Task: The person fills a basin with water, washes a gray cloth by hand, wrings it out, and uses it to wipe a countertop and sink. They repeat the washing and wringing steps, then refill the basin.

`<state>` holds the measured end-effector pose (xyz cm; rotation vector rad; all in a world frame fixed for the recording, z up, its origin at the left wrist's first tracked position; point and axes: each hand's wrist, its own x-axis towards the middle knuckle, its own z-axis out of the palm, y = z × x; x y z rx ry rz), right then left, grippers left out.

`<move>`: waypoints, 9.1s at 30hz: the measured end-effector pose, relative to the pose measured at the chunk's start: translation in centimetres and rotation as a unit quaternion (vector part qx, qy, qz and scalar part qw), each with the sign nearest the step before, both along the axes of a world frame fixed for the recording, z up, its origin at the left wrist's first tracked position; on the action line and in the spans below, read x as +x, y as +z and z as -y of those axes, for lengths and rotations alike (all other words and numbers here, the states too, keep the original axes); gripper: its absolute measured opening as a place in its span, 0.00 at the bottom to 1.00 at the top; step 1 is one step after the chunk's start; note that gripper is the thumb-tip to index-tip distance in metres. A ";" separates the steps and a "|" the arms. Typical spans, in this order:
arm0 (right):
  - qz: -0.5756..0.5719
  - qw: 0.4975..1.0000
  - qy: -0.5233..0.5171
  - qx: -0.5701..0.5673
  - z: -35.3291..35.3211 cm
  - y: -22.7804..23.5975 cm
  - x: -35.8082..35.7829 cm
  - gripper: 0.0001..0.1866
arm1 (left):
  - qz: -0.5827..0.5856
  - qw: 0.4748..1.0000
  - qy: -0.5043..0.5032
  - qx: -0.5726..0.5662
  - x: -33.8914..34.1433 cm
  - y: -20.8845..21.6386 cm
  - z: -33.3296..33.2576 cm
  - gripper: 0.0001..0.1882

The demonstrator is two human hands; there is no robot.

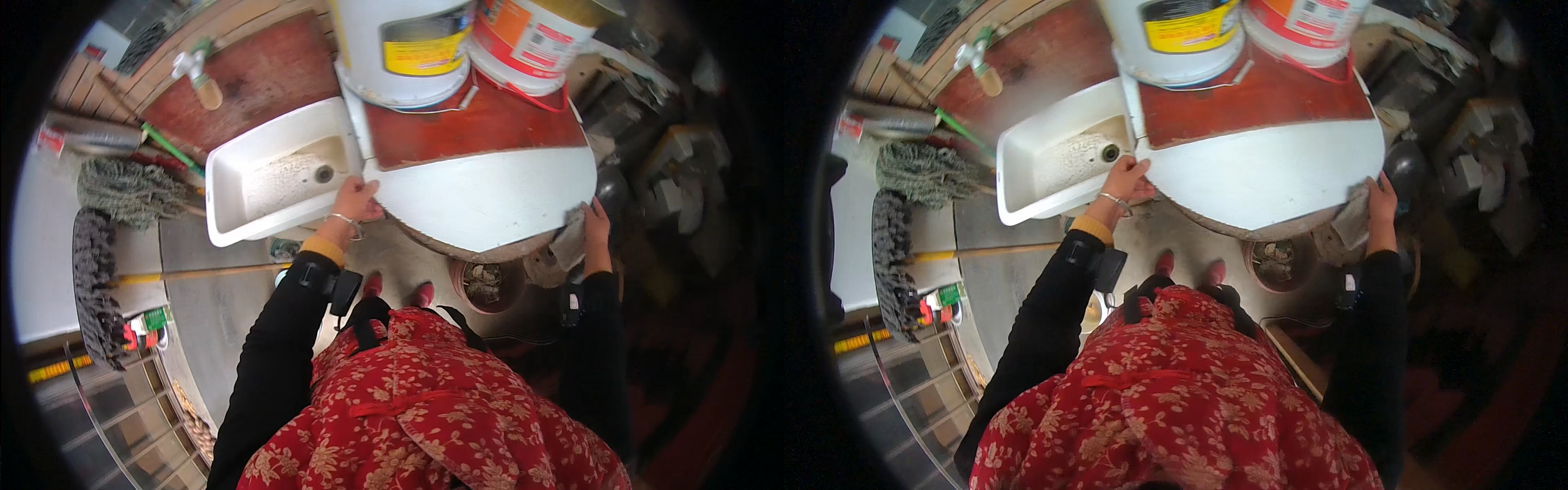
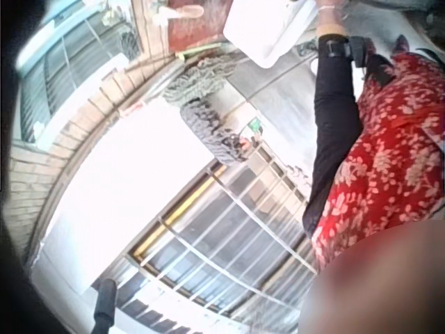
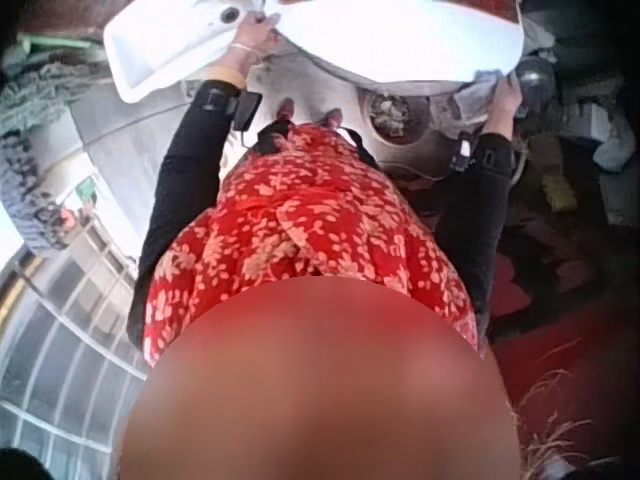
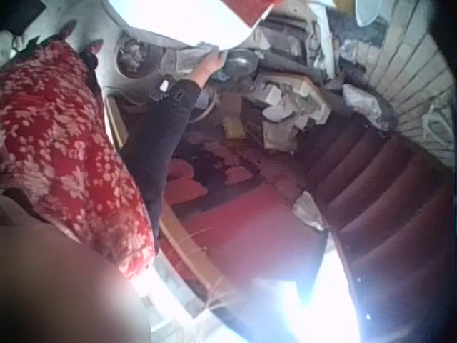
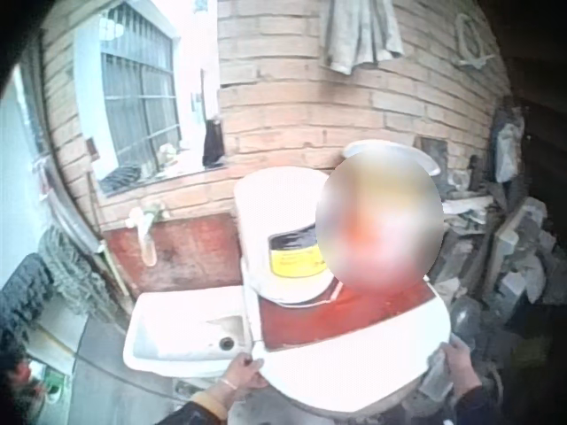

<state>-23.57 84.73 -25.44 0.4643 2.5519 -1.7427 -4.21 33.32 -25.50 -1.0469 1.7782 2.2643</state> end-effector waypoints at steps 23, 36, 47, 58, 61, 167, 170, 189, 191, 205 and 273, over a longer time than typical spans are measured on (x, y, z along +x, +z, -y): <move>0.308 0.864 -0.040 -0.397 6.7 -1.8 23.9 0.33 | 0.033 0.963 -0.259 0.071 9.3 -0.4 9.2 0.25; 0.243 0.858 0.310 -0.329 37.3 9.2 27.0 0.16 | -0.015 0.886 -0.389 0.250 13.8 -0.3 10.1 0.41; 0.324 0.780 0.340 -0.414 44.5 1.0 28.7 0.33 | -0.088 0.988 -0.034 0.123 18.2 -1.0 8.6 0.29; 0.050 0.913 0.332 -0.233 48.2 0.3 22.4 0.21 | -0.006 0.978 0.143 0.150 26.3 -0.7 14.1 0.29; -0.213 0.899 0.382 -0.009 50.2 0.8 18.2 0.26 | 0.039 0.977 0.154 0.143 29.5 -2.0 15.3 0.23; -0.288 0.823 0.366 0.326 65.4 -2.0 1.7 0.28 | 0.221 0.737 0.233 -0.595 18.4 -11.0 33.2 0.24; -0.228 0.765 0.397 0.452 65.3 -4.6 0.0 0.28 | 0.223 0.730 0.237 -0.601 18.4 -11.1 33.1 0.23; 0.016 0.830 0.473 0.296 55.0 -1.6 11.1 0.26 | 0.229 0.769 0.226 -0.553 18.6 -12.6 33.8 0.21; 0.065 0.892 0.431 0.119 52.8 -0.3 13.5 0.26 | 0.224 0.776 0.231 -0.542 18.6 -12.5 33.9 0.22; 0.357 0.793 -0.065 -0.490 48.2 -7.8 25.4 0.26 | 0.258 0.761 0.200 -0.561 18.5 -11.1 33.7 0.23; 0.357 0.865 -0.003 -0.352 52.2 -19.2 17.6 0.27 | 0.193 0.851 0.467 0.145 52.1 -22.5 1.0 0.15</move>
